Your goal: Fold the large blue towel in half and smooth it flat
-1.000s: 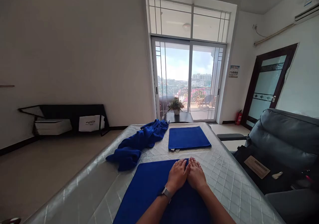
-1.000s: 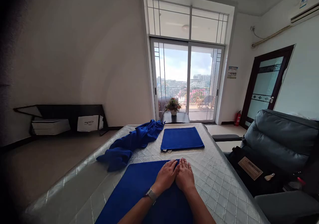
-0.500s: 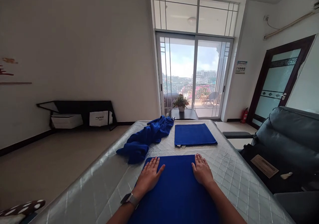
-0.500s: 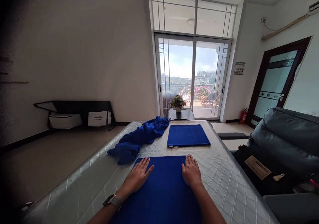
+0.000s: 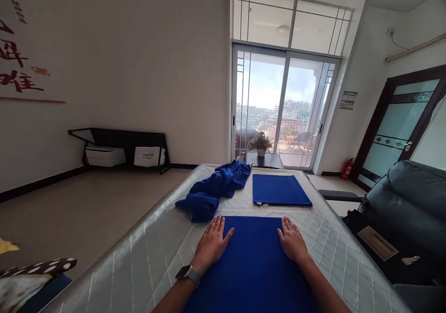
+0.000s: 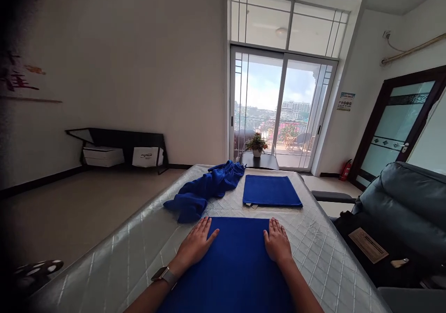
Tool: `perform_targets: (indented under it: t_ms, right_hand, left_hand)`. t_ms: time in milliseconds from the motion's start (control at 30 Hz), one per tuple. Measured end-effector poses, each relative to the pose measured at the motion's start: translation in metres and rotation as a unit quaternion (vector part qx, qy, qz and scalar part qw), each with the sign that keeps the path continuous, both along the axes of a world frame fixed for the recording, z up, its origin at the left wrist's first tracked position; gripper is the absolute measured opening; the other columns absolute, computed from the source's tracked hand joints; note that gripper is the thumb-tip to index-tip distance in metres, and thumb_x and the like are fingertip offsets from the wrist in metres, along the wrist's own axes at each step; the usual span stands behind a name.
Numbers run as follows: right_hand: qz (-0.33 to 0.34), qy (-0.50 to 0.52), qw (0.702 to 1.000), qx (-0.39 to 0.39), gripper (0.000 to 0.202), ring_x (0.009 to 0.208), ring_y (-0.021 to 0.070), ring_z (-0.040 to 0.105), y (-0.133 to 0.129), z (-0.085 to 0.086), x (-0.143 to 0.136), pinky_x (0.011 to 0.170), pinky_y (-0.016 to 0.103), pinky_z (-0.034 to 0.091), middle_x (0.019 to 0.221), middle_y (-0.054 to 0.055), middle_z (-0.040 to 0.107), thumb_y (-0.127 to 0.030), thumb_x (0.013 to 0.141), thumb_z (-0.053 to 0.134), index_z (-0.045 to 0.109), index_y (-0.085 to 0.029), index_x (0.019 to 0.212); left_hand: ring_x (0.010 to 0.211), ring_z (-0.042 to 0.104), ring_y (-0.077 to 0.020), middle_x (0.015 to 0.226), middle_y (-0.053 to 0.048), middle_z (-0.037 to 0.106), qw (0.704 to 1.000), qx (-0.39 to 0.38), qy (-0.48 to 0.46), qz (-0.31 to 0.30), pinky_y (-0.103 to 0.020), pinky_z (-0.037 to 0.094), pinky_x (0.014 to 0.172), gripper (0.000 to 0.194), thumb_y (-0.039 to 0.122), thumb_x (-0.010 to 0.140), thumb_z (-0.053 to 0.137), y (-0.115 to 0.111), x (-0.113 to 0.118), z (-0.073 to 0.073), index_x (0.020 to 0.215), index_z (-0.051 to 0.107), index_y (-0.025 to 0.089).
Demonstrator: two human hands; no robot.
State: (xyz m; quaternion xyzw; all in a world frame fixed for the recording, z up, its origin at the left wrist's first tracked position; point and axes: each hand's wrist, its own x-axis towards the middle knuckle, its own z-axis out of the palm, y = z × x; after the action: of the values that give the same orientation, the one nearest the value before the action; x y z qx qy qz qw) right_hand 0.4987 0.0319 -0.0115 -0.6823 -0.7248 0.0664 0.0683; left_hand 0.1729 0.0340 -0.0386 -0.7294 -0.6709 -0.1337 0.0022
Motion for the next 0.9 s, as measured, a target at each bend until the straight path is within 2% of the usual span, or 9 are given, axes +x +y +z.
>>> perform_targets:
  t_ms: [267, 467, 733, 900]
  right_hand:
    - [-0.005, -0.017, 1.000, -0.024, 0.071, 0.162, 0.0197, 0.011, -0.004, 0.009, -0.005, 0.130, 0.038, 0.008, 0.174, 0.011, 0.017, -0.042, 0.105, 0.019, 0.021, -0.005, 0.166]
    - [-0.015, -0.009, 1.000, 0.006, 0.071, 0.161, 0.0206, 0.012, -0.016, 0.018, -0.008, 0.130, 0.037, 0.008, 0.174, 0.012, 0.018, -0.040, 0.105, 0.021, 0.022, -0.003, 0.166]
    - [-0.006, 0.003, 1.000, 0.001, 0.072, 0.161, 0.0222, 0.014, -0.043, 0.002, -0.009, 0.130, 0.040, 0.013, 0.172, 0.012, 0.021, -0.045, 0.106, 0.019, 0.025, -0.004, 0.165]
    - [-0.013, 0.005, 1.000, -0.008, 0.072, 0.161, 0.0218, 0.013, -0.046, 0.003, -0.011, 0.130, 0.039, 0.011, 0.173, 0.011, 0.016, -0.044, 0.106, 0.019, 0.024, -0.004, 0.165]
  left_hand:
    - [0.157, 0.033, -0.0324, 0.167, -0.022, 0.038, 0.999, 0.033, -0.024, 0.004, -0.049, 0.030, 0.128, 0.090, 0.068, 0.102, 0.020, 0.000, 0.001, -0.005, 0.158, 0.039, 0.001]
    - [0.158, 0.031, -0.0313, 0.168, -0.021, 0.035, 1.000, 0.020, -0.016, -0.004, -0.047, 0.028, 0.129, 0.091, 0.069, 0.101, 0.018, 0.003, -0.003, -0.008, 0.159, 0.037, 0.001]
    - [0.157, 0.035, -0.0321, 0.167, -0.022, 0.038, 0.999, 0.037, -0.016, 0.001, -0.048, 0.029, 0.128, 0.090, 0.069, 0.101, 0.021, 0.006, -0.003, -0.013, 0.158, 0.040, 0.002]
    - [0.156, 0.037, -0.0324, 0.166, -0.022, 0.040, 0.999, 0.046, -0.009, -0.012, -0.049, 0.032, 0.127, 0.089, 0.068, 0.101, 0.021, 0.006, -0.004, -0.015, 0.158, 0.042, 0.003]
